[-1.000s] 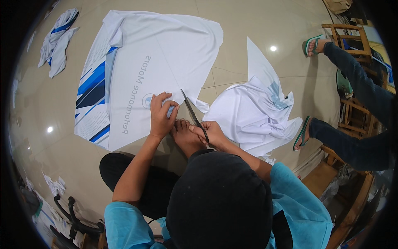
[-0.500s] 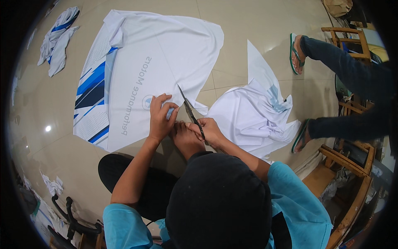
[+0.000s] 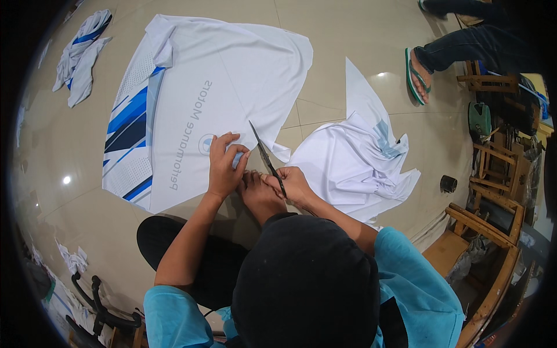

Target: The person sits on the floor and uses scissors to cut a white fabric sheet with blue and grey graphics. They repeatedly adjust the fabric and cut along straight lines, separating sections of the material.

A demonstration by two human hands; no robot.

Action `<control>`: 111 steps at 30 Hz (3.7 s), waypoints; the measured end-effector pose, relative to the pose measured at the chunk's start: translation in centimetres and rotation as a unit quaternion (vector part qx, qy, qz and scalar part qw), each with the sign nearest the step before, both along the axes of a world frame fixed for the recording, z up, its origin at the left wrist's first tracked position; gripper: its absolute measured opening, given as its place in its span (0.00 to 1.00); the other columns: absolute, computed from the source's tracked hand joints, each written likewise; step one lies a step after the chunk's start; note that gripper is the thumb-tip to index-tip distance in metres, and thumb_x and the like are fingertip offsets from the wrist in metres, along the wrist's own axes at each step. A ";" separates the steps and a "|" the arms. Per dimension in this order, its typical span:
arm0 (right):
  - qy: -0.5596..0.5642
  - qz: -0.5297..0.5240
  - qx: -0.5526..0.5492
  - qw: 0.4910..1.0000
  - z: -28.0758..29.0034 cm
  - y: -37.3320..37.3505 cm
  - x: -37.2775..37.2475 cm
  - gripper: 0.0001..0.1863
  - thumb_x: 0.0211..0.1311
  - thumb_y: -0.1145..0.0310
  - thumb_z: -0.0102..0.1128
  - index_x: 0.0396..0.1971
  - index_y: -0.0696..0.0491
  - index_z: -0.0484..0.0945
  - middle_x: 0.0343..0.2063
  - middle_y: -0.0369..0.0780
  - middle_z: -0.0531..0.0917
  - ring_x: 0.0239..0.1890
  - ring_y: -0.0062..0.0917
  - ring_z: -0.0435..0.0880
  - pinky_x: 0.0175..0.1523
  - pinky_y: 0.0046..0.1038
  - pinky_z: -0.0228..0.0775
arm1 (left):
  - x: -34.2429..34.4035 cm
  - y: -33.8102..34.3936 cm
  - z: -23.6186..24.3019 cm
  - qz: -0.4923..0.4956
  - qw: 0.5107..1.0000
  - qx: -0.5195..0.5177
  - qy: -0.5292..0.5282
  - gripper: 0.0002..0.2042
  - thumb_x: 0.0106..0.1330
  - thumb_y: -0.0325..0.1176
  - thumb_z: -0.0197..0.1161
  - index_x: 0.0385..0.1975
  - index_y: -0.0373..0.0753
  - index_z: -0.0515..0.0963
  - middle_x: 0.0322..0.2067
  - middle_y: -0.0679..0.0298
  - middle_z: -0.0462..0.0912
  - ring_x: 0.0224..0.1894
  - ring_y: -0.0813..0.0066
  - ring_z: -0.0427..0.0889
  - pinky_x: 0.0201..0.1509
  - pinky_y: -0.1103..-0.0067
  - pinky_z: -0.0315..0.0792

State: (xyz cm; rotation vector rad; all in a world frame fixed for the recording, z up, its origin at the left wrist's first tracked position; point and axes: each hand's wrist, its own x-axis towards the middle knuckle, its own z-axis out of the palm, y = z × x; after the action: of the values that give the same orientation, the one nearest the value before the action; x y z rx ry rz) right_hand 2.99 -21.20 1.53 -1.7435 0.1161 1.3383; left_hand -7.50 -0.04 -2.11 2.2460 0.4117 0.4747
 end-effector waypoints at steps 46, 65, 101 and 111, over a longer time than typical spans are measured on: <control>0.008 -0.018 0.033 0.999 -0.4 2.1 1.2 0.22 0.65 0.57 0.82 0.22 0.57 0.81 0.16 0.36 0.80 0.16 0.18 0.76 0.22 0.25 0.64 | 0.0 0.3 0.4 -0.011 1.000 -0.014 -0.004 0.06 0.68 0.28 0.76 0.41 0.41 0.85 0.62 0.55 0.82 0.71 0.48 0.78 0.83 0.40 0.59; 0.021 -0.036 0.044 0.998 -1.0 2.8 1.3 0.22 0.65 0.58 0.82 0.23 0.57 0.81 0.15 0.36 0.79 0.14 0.19 0.75 0.21 0.25 0.63 | -0.1 0.3 0.6 -0.016 1.000 -0.023 -0.001 0.06 0.69 0.26 0.74 0.42 0.40 0.85 0.63 0.53 0.82 0.72 0.45 0.78 0.85 0.41 0.57; 0.013 -0.028 0.063 0.998 -0.5 6.9 4.2 0.20 0.68 0.57 0.81 0.27 0.56 0.82 0.17 0.32 0.79 0.15 0.14 0.73 0.20 0.22 0.61 | -0.4 0.9 0.6 -0.021 0.998 -0.059 -0.017 0.05 0.74 0.27 0.70 0.44 0.39 0.81 0.63 0.53 0.83 0.71 0.44 0.80 0.85 0.42 0.57; 0.005 -0.031 0.057 0.998 -0.7 7.5 4.3 0.21 0.66 0.56 0.82 0.26 0.56 0.81 0.17 0.32 0.79 0.14 0.14 0.73 0.19 0.22 0.60 | -0.6 1.1 0.8 -0.025 0.997 -0.072 -0.013 0.05 0.74 0.28 0.70 0.44 0.39 0.81 0.63 0.53 0.83 0.72 0.45 0.80 0.85 0.43 0.57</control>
State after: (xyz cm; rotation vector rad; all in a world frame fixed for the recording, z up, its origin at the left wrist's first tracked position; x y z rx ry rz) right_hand 7.31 -13.72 0.79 -1.6248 0.0972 1.2851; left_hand -8.09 1.08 -1.28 2.1039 0.3627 0.4341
